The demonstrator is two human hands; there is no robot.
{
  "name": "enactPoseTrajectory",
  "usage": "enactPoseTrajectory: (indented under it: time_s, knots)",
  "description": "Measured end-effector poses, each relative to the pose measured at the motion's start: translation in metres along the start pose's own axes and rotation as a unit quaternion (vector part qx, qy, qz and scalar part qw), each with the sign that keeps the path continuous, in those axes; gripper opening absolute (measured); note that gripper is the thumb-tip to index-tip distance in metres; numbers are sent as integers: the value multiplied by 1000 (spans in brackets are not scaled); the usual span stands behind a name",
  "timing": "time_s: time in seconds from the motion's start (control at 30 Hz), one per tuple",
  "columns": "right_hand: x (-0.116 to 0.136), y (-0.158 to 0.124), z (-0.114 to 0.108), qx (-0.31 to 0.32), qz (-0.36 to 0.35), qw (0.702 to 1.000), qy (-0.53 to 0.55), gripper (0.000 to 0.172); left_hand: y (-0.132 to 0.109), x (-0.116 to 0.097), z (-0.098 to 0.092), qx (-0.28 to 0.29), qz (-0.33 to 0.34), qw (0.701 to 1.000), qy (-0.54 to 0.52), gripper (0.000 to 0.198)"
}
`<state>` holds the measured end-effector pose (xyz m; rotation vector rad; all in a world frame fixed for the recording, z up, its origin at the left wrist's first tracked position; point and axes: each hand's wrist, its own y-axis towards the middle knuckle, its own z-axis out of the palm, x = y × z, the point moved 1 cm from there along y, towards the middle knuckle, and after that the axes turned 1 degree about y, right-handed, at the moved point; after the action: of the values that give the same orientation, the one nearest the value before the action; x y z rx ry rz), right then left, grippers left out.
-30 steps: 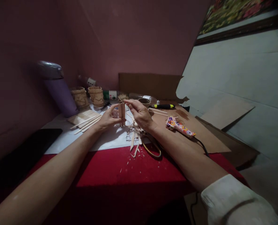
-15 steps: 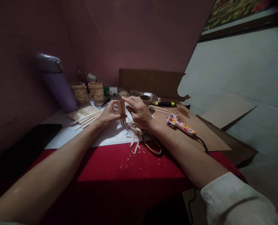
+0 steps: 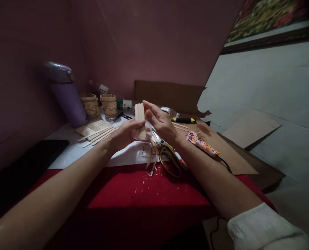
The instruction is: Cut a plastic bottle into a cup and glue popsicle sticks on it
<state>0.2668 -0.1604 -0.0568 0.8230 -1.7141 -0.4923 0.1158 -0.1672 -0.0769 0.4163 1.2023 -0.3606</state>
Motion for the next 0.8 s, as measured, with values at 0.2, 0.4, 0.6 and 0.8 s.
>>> enactPoseTrajectory:
  time_s: [0.2, 0.4, 0.6, 0.8]
  knots:
    - [-14, -2, 3, -34, 76, 993, 79, 61, -2, 7, 9, -2, -36, 998, -53, 20]
    - [-17, -6, 13, -50, 104, 982, 148, 48, -4, 8, 14, -1, -29, 998, -50, 22]
    - [-17, -6, 17, -62, 137, 975, 165, 41, -5, 8, 17, 1, -17, 999, -40, 24]
    - [-14, -2, 8, -128, 185, 948, 227, 40, -2, 15, 13, 36, -15, 999, -8, 35]
